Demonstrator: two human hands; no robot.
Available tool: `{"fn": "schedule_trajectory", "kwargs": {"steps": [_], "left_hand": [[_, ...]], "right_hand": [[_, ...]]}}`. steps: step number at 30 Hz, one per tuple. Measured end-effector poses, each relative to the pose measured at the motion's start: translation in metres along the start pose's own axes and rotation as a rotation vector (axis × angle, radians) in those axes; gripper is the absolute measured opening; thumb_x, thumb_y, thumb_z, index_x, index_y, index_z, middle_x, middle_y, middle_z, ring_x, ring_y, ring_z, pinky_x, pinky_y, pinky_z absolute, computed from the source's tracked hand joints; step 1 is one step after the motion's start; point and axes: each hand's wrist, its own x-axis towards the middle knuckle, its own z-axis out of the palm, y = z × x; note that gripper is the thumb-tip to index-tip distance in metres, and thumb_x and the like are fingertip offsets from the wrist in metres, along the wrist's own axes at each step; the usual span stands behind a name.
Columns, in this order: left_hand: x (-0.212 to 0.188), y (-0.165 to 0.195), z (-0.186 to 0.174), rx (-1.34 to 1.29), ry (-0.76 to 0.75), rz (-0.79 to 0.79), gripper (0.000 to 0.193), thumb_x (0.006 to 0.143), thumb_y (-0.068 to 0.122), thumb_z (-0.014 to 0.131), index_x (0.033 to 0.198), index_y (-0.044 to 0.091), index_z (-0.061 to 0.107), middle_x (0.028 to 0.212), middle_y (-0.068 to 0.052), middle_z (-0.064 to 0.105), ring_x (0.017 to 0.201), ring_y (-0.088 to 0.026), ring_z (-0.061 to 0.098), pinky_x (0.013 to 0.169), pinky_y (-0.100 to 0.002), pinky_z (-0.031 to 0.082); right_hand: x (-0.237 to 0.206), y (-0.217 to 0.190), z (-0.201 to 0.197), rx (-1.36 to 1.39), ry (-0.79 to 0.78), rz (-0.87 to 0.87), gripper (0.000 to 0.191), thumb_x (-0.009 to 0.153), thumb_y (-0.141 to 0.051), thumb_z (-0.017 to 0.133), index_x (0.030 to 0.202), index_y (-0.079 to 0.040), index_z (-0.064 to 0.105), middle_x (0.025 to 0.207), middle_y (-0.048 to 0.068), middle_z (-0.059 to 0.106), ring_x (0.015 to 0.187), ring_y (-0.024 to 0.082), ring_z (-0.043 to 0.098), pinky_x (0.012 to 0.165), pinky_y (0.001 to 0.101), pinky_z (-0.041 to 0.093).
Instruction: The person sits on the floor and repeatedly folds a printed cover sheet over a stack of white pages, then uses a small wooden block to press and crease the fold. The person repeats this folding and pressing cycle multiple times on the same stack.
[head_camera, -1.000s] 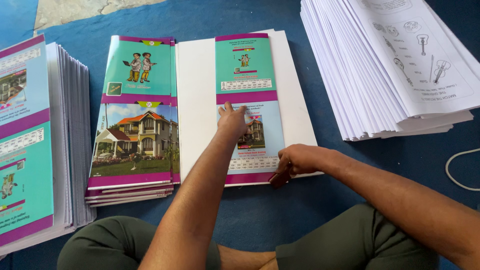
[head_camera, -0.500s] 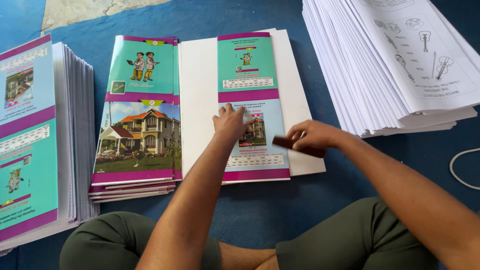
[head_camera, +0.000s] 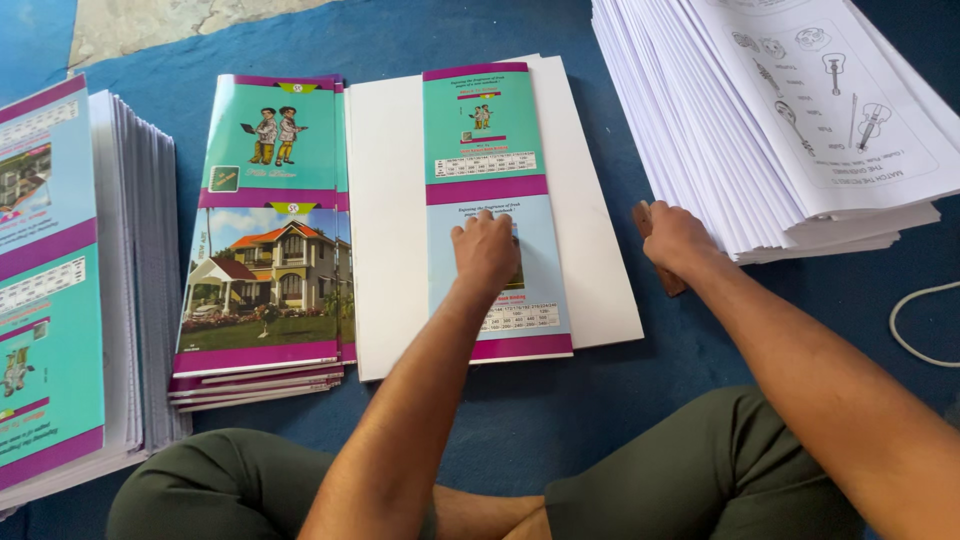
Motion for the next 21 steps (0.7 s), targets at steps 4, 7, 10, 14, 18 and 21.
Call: {"fn": "schedule_trajectory", "kwargs": {"steps": [4, 7, 10, 14, 18, 21], "left_hand": [[-0.009, 0.03, 0.004, 0.003, -0.018, 0.007, 0.034, 0.091, 0.024, 0.065, 0.12, 0.009, 0.066, 0.133, -0.018, 0.059, 0.129, -0.038, 0.052, 0.104, -0.061, 0.042], [-0.021, 0.055, 0.0, -0.035, -0.032, -0.044, 0.059, 0.088, 0.044, 0.073, 0.13, 0.007, 0.057, 0.139, -0.026, 0.048, 0.136, -0.044, 0.041, 0.101, -0.066, 0.038], [-0.029, 0.07, -0.007, -0.026, -0.09, -0.1, 0.093, 0.075, 0.057, 0.083, 0.144, 0.009, 0.043, 0.149, -0.03, 0.036, 0.142, -0.045, 0.031, 0.102, -0.07, 0.035], [-0.028, 0.076, -0.005, -0.026, -0.158, -0.142, 0.105, 0.071, 0.05, 0.088, 0.153, 0.01, 0.034, 0.153, -0.03, 0.032, 0.145, -0.046, 0.029, 0.104, -0.071, 0.035], [-0.017, 0.069, 0.004, -0.027, -0.175, -0.116, 0.093, 0.079, 0.031, 0.083, 0.154, 0.01, 0.034, 0.154, -0.031, 0.033, 0.147, -0.048, 0.027, 0.104, -0.074, 0.034], [-0.01, 0.065, 0.008, -0.048, -0.2, -0.128, 0.087, 0.079, 0.02, 0.078, 0.153, 0.01, 0.033, 0.154, -0.036, 0.027, 0.147, -0.052, 0.021, 0.102, -0.078, 0.032]], "right_hand": [[-0.003, -0.005, 0.0, -0.083, 0.011, 0.005, 0.041, 0.09, -0.009, 0.063, 0.129, 0.003, 0.059, 0.128, 0.029, 0.061, 0.116, 0.045, 0.064, 0.097, 0.049, 0.053], [-0.007, -0.014, -0.001, -0.18, 0.041, -0.053, 0.031, 0.095, -0.014, 0.058, 0.12, -0.001, 0.069, 0.13, 0.024, 0.063, 0.119, 0.042, 0.064, 0.1, 0.0491, 0.053], [-0.008, -0.03, 0.0, -0.113, -0.013, -0.065, 0.038, 0.102, -0.031, 0.053, 0.117, -0.003, 0.073, 0.129, 0.023, 0.066, 0.121, 0.04, 0.063, 0.103, 0.0508, 0.051], [-0.014, -0.041, 0.002, -0.067, -0.107, -0.06, 0.051, 0.103, -0.046, 0.049, 0.119, -0.003, 0.071, 0.127, 0.023, 0.067, 0.119, 0.04, 0.064, 0.101, 0.0519, 0.051], [-0.015, -0.045, 0.005, -0.116, -0.171, -0.075, 0.055, 0.101, -0.05, 0.051, 0.127, -0.004, 0.066, 0.129, 0.024, 0.065, 0.12, 0.039, 0.063, 0.101, 0.0513, 0.05], [-0.015, -0.048, 0.008, -0.103, -0.198, -0.06, 0.056, 0.104, -0.05, 0.047, 0.128, -0.003, 0.065, 0.129, 0.025, 0.067, 0.122, 0.04, 0.063, 0.104, 0.0521, 0.048]]}}
